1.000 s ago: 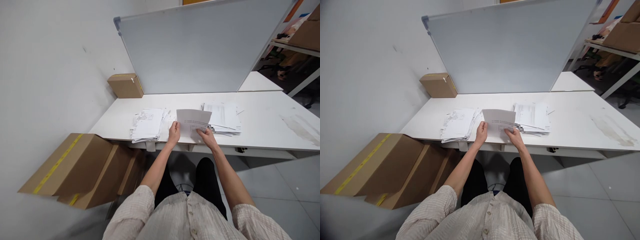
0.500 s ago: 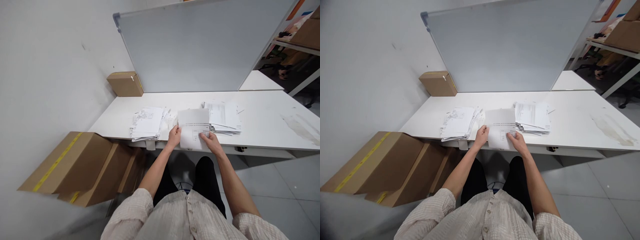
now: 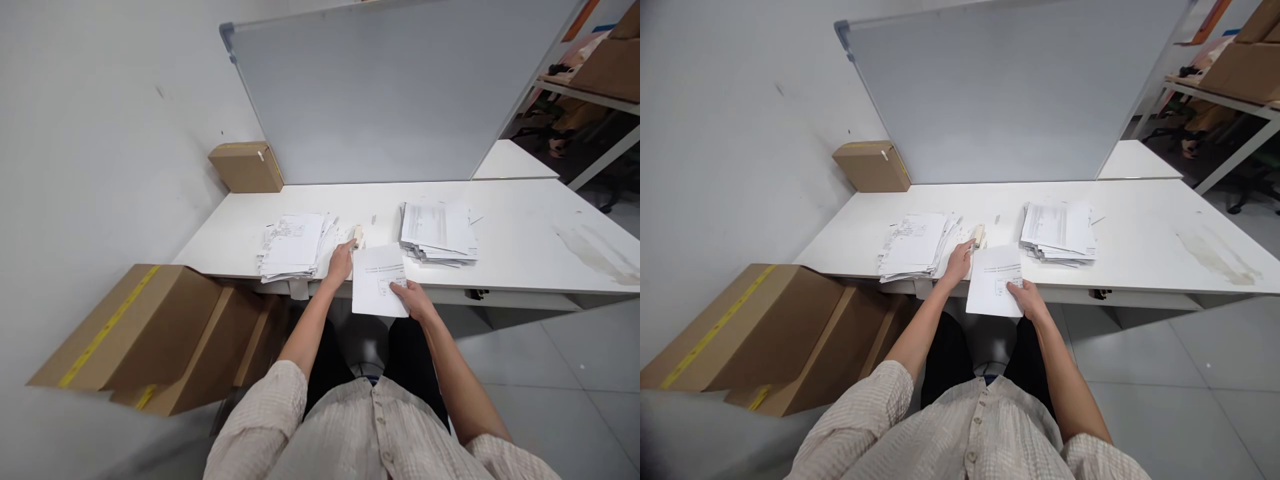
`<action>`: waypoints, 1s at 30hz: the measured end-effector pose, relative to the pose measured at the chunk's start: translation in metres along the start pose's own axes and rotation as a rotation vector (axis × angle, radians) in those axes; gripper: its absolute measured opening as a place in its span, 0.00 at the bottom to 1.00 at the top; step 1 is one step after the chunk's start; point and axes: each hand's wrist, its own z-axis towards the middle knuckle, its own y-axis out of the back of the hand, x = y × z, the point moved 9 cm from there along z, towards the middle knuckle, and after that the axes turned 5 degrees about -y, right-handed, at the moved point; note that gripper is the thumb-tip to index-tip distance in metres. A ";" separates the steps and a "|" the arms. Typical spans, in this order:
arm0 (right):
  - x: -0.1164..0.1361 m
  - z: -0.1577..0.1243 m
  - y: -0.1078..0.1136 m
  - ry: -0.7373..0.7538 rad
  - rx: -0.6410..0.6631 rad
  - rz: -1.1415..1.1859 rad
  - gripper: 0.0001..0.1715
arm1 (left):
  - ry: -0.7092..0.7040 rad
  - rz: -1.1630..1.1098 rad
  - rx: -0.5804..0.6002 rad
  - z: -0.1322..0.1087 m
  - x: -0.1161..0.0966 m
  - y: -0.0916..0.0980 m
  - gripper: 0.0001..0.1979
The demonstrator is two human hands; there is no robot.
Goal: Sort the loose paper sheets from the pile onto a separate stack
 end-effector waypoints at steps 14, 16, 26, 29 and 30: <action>0.004 0.015 -0.003 -0.030 -0.029 0.029 0.15 | 0.075 0.024 0.074 0.004 0.008 -0.008 0.21; 0.003 0.015 -0.003 -0.033 -0.025 0.017 0.17 | 0.102 0.074 0.111 0.003 0.009 -0.010 0.21; 0.015 0.007 0.001 0.063 -0.069 -0.087 0.18 | 0.145 0.201 0.160 -0.005 0.014 -0.010 0.26; 0.034 -0.012 0.013 0.134 -0.105 -0.188 0.20 | 0.129 0.217 0.144 -0.007 0.014 -0.009 0.27; 0.042 -0.019 0.019 0.149 -0.125 -0.206 0.20 | 0.127 0.224 0.140 -0.007 0.014 -0.009 0.28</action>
